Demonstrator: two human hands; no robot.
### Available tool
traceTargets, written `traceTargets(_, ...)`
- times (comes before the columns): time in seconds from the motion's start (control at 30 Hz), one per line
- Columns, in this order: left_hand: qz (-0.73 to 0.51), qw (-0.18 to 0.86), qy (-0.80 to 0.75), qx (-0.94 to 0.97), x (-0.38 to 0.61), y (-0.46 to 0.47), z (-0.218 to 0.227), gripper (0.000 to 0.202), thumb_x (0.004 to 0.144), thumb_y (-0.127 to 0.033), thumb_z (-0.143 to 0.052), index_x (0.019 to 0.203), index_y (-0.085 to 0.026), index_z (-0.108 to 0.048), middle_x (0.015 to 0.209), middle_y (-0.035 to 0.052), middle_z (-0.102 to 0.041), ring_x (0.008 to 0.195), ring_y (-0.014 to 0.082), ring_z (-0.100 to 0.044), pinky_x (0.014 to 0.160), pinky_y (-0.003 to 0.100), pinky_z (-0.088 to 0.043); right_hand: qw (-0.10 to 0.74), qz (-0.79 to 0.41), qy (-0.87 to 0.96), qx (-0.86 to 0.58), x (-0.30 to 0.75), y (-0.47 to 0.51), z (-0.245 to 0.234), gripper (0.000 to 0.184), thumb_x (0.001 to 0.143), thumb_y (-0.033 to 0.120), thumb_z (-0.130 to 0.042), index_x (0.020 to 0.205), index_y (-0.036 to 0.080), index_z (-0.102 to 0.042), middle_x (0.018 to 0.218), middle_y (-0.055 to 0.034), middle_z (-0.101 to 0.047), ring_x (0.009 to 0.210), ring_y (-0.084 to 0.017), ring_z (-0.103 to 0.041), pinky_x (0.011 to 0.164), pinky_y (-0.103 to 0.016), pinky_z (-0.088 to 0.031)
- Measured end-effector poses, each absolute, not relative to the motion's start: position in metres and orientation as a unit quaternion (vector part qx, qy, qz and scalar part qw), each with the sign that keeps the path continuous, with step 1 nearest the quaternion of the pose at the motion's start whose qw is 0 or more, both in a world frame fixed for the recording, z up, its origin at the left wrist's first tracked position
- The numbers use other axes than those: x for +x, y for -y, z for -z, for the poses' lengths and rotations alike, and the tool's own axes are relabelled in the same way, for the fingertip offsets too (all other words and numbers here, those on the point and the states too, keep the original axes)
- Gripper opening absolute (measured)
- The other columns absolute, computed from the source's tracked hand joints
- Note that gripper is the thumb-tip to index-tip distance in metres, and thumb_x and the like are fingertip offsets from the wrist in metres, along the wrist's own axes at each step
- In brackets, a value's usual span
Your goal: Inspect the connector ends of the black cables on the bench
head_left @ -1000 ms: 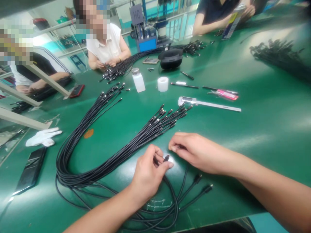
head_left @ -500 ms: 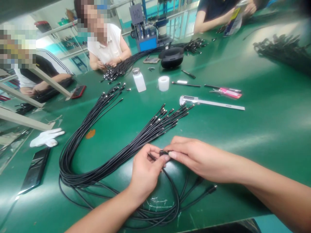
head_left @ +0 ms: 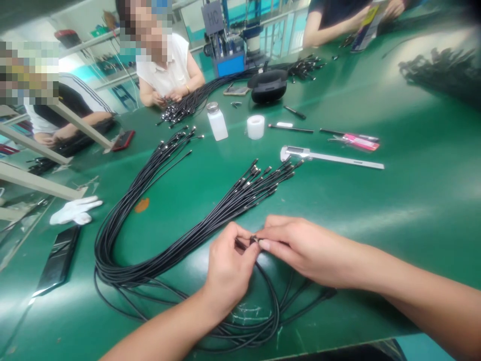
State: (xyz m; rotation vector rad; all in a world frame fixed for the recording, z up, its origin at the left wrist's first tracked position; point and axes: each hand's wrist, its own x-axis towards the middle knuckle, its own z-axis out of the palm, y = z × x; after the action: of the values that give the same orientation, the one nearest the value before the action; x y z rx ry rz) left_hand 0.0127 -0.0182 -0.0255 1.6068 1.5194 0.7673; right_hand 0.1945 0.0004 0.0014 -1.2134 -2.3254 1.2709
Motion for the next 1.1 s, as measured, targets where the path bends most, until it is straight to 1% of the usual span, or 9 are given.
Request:
traceTargets(0.37,-0.298,0.375,-0.589,0.650,0.0126,0.0188,0.0277,0.010,0.079,-0.023,-0.066,0.076,-0.017,-0.058,0.070,-0.0031,-0.064,0.062,0.0071,-0.057,0.059,0.017,-0.044,0.109,-0.424,0.797,-0.416,0.1932,0.0006,-0.0006,0.035,0.101,0.030,-0.034,0.090,0.016,-0.064,0.090,-0.0038,-0.058,0.085,-0.012,-0.052,0.079,-0.026,-0.040)
traceTargets(0.83,-0.296,0.371,-0.588,0.655,0.0133,0.0191,0.0275,0.012,0.079,-0.023,-0.066,0.075,-0.017,-0.057,0.070,-0.0035,-0.064,0.062,0.0068,-0.057,0.060,0.017,-0.045,0.101,-0.418,0.797,-0.424,0.1915,-0.0005,-0.0015,0.036,0.101,0.028,-0.034,0.088,0.015,-0.065,0.087,-0.0040,-0.059,0.083,-0.012,-0.052,0.078,-0.026,-0.040)
traceTargets(1.1,-0.294,0.370,-0.590,0.655,0.0129,0.0187,0.0273,0.012,0.079,-0.024,-0.067,0.075,-0.017,-0.058,0.069,-0.0036,-0.064,0.062,0.0067,-0.058,0.060,0.017,-0.045,0.099,-0.429,0.789,-0.428,0.1931,-0.0002,-0.0027,0.037,0.101,0.030,-0.034,0.089,0.016,-0.065,0.087,-0.0040,-0.060,0.083,-0.012,-0.052,0.078,-0.026,-0.040)
